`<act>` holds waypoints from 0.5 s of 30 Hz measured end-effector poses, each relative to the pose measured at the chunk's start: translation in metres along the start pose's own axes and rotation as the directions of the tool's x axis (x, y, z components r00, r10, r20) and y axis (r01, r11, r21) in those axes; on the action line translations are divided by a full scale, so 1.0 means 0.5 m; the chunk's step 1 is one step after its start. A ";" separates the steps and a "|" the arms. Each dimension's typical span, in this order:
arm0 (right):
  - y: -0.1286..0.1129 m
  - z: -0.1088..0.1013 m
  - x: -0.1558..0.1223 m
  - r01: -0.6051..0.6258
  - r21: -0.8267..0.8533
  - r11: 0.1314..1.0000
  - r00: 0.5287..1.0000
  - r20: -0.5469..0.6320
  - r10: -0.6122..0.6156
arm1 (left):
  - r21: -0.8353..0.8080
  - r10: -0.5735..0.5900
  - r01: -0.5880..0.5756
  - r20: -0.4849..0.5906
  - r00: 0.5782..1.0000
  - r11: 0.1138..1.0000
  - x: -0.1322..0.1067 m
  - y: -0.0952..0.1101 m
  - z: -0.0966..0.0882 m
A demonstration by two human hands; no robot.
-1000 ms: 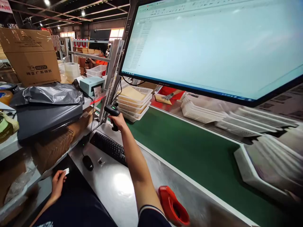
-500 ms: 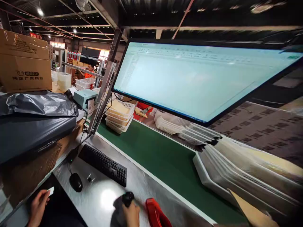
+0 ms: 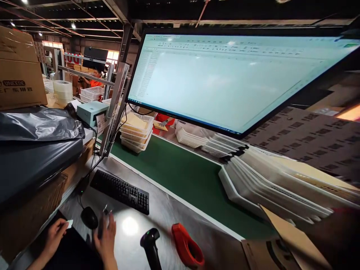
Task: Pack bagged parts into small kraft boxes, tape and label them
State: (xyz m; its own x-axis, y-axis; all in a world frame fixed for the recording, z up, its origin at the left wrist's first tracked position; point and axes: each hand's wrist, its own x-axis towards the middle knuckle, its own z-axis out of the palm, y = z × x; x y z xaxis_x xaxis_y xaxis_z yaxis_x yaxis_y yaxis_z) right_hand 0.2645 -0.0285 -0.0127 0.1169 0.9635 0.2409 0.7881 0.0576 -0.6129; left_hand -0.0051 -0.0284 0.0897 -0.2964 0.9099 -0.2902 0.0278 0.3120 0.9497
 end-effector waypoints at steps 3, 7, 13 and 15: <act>-0.014 0.080 0.009 0.197 0.052 0.979 0.976 0.088 -0.201 | -0.001 -0.005 0.005 -0.049 0.999 1.000 0.011 -0.005 -0.015; 0.011 0.117 0.021 0.250 0.052 0.967 0.963 0.086 -0.254 | 0.012 -0.013 0.014 -0.100 0.995 1.000 0.027 -0.019 -0.040; 0.003 0.120 0.039 0.335 0.041 0.941 0.934 0.118 -0.338 | -0.057 -0.098 0.090 -0.150 0.984 0.994 0.044 -0.021 -0.054; -0.008 0.120 0.047 0.348 0.084 0.934 0.928 0.110 -0.356 | -0.056 -0.099 0.091 -0.153 0.983 0.994 0.048 -0.019 -0.050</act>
State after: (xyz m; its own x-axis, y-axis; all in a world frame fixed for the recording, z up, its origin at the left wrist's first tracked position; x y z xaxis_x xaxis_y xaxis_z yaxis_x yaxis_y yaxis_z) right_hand 0.2277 0.0096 -0.0499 -0.2381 0.9025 0.3588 0.7257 0.4109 -0.5518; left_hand -0.0362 -0.0165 0.0766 -0.4403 0.8219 -0.3614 -0.0528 0.3781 0.9242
